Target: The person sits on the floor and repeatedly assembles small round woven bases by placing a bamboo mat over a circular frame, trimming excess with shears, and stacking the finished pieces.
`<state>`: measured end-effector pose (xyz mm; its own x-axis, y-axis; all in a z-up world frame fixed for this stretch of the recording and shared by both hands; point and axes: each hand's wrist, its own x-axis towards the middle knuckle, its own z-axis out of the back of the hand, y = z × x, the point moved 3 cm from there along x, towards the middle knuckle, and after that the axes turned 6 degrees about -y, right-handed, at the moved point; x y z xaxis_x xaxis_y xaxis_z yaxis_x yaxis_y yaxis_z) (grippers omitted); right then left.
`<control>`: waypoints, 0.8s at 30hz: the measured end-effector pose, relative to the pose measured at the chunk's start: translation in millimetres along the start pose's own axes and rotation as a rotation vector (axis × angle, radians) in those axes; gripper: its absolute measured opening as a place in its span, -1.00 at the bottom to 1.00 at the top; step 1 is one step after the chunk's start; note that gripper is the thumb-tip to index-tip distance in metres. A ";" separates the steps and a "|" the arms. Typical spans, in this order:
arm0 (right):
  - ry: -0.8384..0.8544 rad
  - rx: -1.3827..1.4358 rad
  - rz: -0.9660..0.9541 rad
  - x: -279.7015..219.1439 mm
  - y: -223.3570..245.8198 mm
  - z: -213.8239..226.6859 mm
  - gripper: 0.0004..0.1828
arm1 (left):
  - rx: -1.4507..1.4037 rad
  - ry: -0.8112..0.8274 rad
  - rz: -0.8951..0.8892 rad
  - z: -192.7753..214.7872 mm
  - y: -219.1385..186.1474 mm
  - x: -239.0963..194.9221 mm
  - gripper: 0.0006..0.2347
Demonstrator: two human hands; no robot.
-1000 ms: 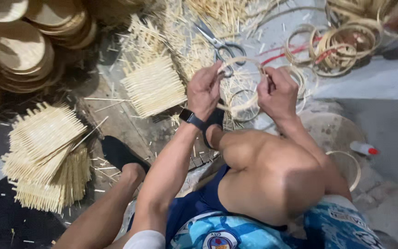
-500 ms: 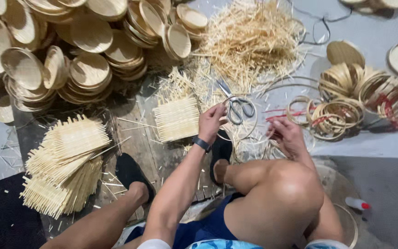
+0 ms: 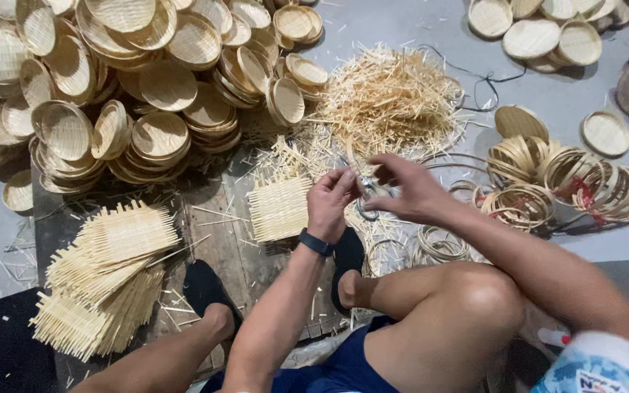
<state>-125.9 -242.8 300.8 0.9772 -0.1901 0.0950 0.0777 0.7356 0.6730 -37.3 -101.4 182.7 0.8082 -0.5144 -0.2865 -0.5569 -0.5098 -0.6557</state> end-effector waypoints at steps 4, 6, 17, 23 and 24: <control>-0.018 -0.070 0.039 27.1 54.7 -17.3 -0.73 | 0.534 -0.052 -0.563 -2.7 -49.3 -18.4 -0.88; -0.019 -0.185 0.249 36.9 68.9 -19.5 -0.84 | 0.787 -0.067 -0.779 4.1 -79.1 -23.6 -0.90; -0.204 -0.292 0.762 78.9 86.7 -90.8 -0.92 | 0.282 0.033 0.168 51.8 -141.1 -4.9 -0.66; -0.278 -0.410 0.832 80.6 85.8 -135.4 -0.91 | 0.433 -0.176 0.385 64.2 -135.9 2.5 -0.43; -0.264 -0.432 0.807 81.8 83.7 -140.9 -0.91 | 0.396 -0.211 0.383 66.8 -133.3 2.8 -0.44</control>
<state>-11.6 -105.1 261.5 0.6959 0.3782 0.6104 -0.4825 0.8758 0.0075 52.0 11.2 222.6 0.6066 -0.4426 -0.6605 -0.7357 0.0024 -0.6773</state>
